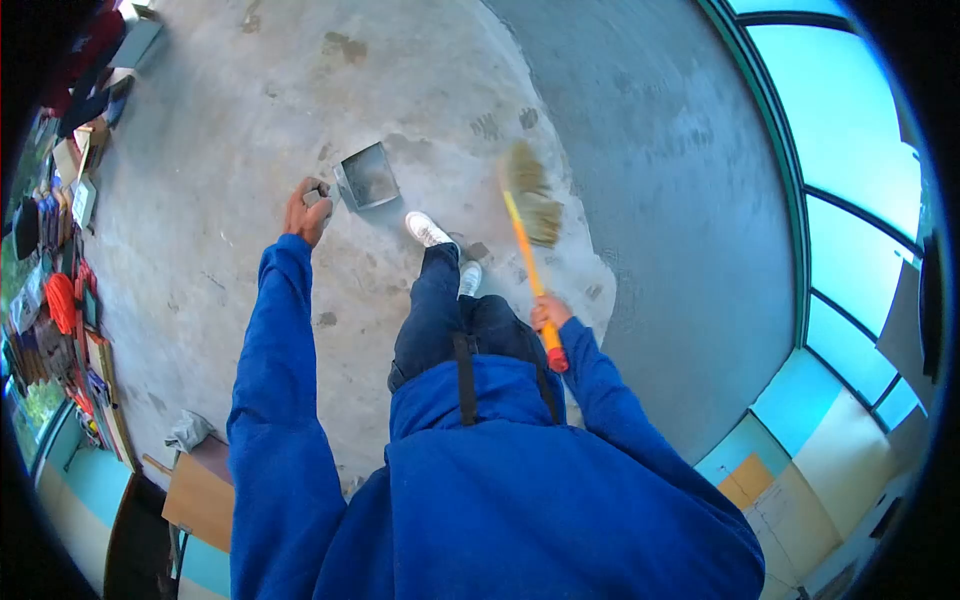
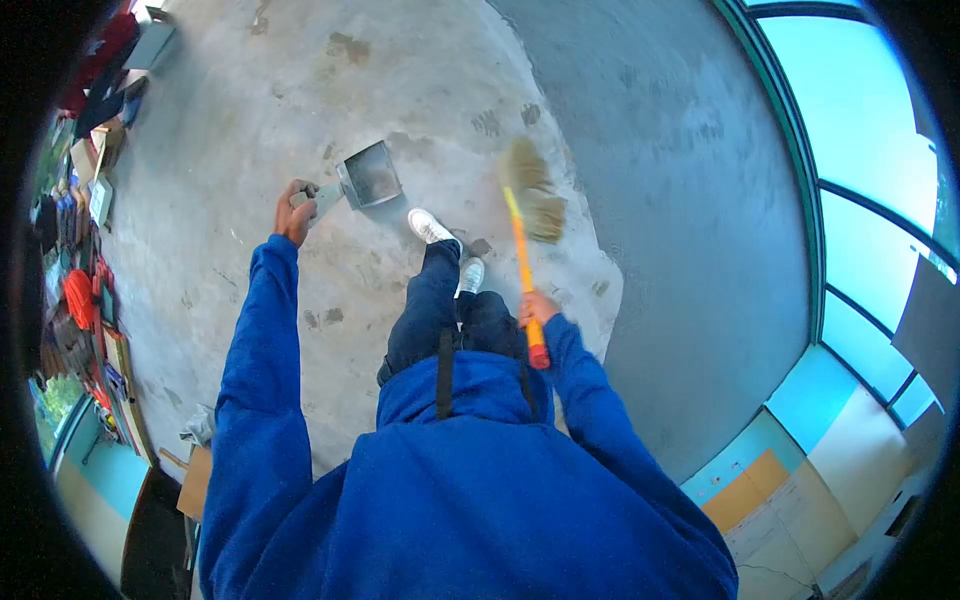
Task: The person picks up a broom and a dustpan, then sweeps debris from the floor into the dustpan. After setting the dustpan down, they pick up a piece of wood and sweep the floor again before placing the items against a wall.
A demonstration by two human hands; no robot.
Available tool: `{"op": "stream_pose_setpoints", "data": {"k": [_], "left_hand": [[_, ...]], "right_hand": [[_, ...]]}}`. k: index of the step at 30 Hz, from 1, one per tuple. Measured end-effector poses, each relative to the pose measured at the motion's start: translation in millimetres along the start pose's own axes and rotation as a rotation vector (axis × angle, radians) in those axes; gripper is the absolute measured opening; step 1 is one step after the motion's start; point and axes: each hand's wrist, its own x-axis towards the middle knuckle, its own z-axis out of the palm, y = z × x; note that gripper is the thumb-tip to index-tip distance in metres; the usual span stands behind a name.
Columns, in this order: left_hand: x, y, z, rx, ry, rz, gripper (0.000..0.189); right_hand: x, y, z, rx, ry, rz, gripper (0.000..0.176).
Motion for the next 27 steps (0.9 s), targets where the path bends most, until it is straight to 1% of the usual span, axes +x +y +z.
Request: {"op": "stream_pose_setpoints", "data": {"k": [1,3,6,9,11,13,15,17,20,22,25,26,27], "left_hand": [[0.2,2.4,5.7,0.001,0.001,0.002,0.019],[1.9,6.0,12.5,0.013,0.001,0.017,0.019],[-2.2,-6.9,14.9,0.036,0.006,0.052,0.018],[-6.2,-23.4,13.7,0.042,0.003,0.107,0.017],[-3.8,-24.9,15.8,0.032,-0.001,0.115,0.018],[-6.7,-18.5,23.0,0.052,-0.007,0.137,0.019],[-13.9,-26.3,20.8,0.076,-0.007,0.134,0.019],[-8.1,-40.3,11.7,0.102,0.011,0.139,0.02],[-22.0,-27.7,-22.7,0.001,-0.011,0.148,0.019],[-26.6,-22.5,-47.0,-0.05,-0.031,0.159,0.02],[-32.5,-7.8,-70.8,-0.074,-0.073,0.122,0.02],[-30.5,-9.0,-77.6,-0.052,-0.074,0.133,0.019],[-26.9,-13.5,-83.2,-0.032,-0.077,0.132,0.019]], "right_hand": [[-19.8,19.5,39.8,-0.001,-0.007,0.013,0.015],[-38.5,45.2,77.1,-0.235,-0.025,-0.04,0.014],[-65.5,58.1,81.5,-0.247,-0.189,0.044,0.022],[-118.0,65.4,52.3,-0.246,-0.346,-0.006,0.034],[-166.8,85.2,33.5,-0.334,-0.27,-0.175,0.041],[-204.9,105.1,0.9,-0.231,-0.207,-0.225,0.046],[-232.9,124.4,-30.0,-0.167,-0.124,-0.316,0.045],[-250.2,137.6,-46.7,-0.145,0.034,-0.406,0.039],[-222.2,133.9,-91.8,-0.095,0.163,-0.526,0.033],[-158.6,118.6,-127.9,-0.219,0.212,-0.652,0.028],[-62.8,92.2,-112.7,-0.255,0.346,-0.676,0.013],[-28.3,93.5,-98.3,-0.271,0.398,-0.665,0.01],[-4.0,101.3,-68.0,-0.276,0.383,-0.617,0.009]]}}
